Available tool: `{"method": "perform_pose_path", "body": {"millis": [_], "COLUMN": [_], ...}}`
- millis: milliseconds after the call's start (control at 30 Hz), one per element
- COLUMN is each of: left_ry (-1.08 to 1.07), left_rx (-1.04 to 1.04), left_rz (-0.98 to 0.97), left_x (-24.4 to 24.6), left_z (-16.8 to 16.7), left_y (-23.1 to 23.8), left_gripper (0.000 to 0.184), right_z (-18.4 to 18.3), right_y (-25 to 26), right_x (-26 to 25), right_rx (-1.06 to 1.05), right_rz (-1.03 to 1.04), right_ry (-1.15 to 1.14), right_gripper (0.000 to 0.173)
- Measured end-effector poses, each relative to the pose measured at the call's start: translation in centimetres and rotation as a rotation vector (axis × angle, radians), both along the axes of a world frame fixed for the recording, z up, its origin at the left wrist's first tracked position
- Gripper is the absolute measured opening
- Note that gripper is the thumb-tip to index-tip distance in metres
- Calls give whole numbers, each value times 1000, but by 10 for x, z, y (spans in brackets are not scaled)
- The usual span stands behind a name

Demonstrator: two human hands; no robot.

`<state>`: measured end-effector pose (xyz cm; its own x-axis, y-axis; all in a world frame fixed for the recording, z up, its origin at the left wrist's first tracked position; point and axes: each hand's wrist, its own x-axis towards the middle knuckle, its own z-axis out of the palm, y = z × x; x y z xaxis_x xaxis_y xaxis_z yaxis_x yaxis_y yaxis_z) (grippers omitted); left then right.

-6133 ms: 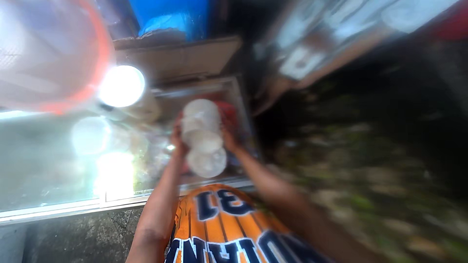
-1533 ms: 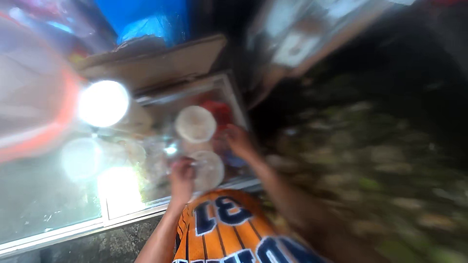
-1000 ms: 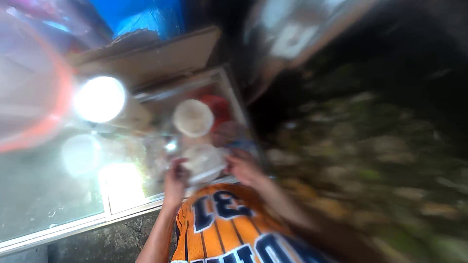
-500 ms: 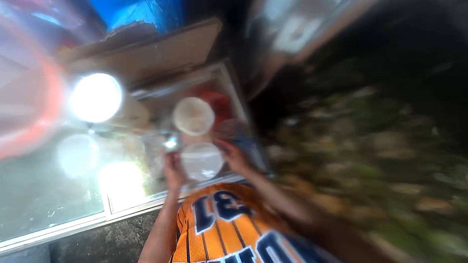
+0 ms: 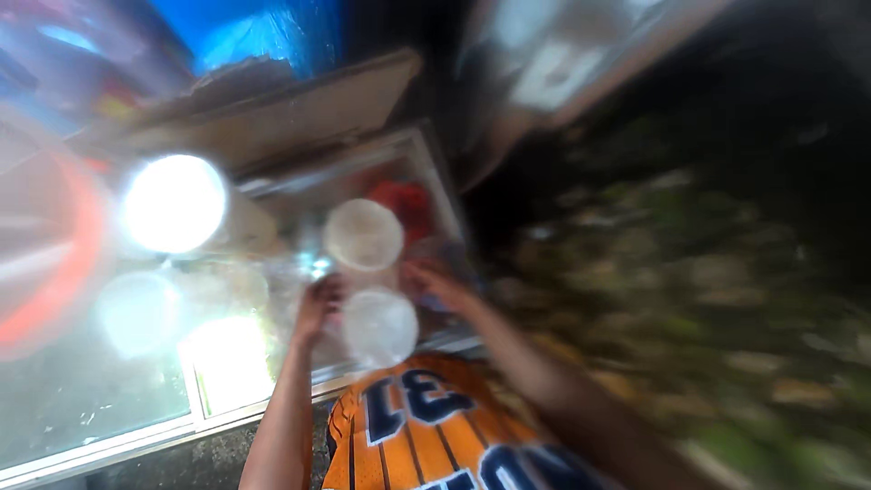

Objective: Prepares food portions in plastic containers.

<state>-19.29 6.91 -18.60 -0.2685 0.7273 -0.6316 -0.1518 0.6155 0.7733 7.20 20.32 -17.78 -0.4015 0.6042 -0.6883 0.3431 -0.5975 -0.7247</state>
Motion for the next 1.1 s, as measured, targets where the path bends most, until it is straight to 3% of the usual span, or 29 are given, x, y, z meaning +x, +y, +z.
{"method": "perform_pose_path", "body": {"millis": [133, 233, 333, 433, 533, 633, 733, 867, 933, 1000, 1067, 1100], "left_ry": [-138, -3, 239, 387, 369, 316, 189, -350, -618, -732, -651, -547], "left_rx": [2, 109, 318, 572, 732, 813, 689, 642, 609, 561, 545, 508], "left_rz": [198, 220, 193, 158, 154, 139, 169, 500, 664, 621, 451, 357], "left_x": [-7, -6, -4, 1, 10, 13, 8, 1, -1, 0, -2, -4], "left_z": [13, 23, 45, 82, 119, 134, 131, 122, 109, 86, 55, 42], "left_y": [58, 82, 81, 71, 61, 56, 58, 60, 48, 33, 17, 12], "left_gripper": [48, 32, 21, 20, 18, 15, 20, 18, 31, 34, 21, 36], "right_z": [8, 15, 40, 77, 105, 124, 129, 121, 110, 90, 75, 67], "right_y": [30, 44, 47, 39, 28, 22, 25, 37, 36, 32, 27, 24], "right_x": [-33, -54, -58, -54, -51, -52, -51, -47, -43, -43, -44, -44], "right_rx": [149, 165, 255, 329, 375, 378, 427, 464, 431, 329, 133, 34], "right_rz": [-20, -46, -71, -134, -159, -185, -143, -210, -292, -439, -628, -691], "right_ry": [-77, -64, -124, -35, 80, 165, 100, -39, -56, 67, 247, 303], "right_gripper": [49, 41, 32, 22, 14, 11, 11, 18, 21, 23, 18, 16]}}
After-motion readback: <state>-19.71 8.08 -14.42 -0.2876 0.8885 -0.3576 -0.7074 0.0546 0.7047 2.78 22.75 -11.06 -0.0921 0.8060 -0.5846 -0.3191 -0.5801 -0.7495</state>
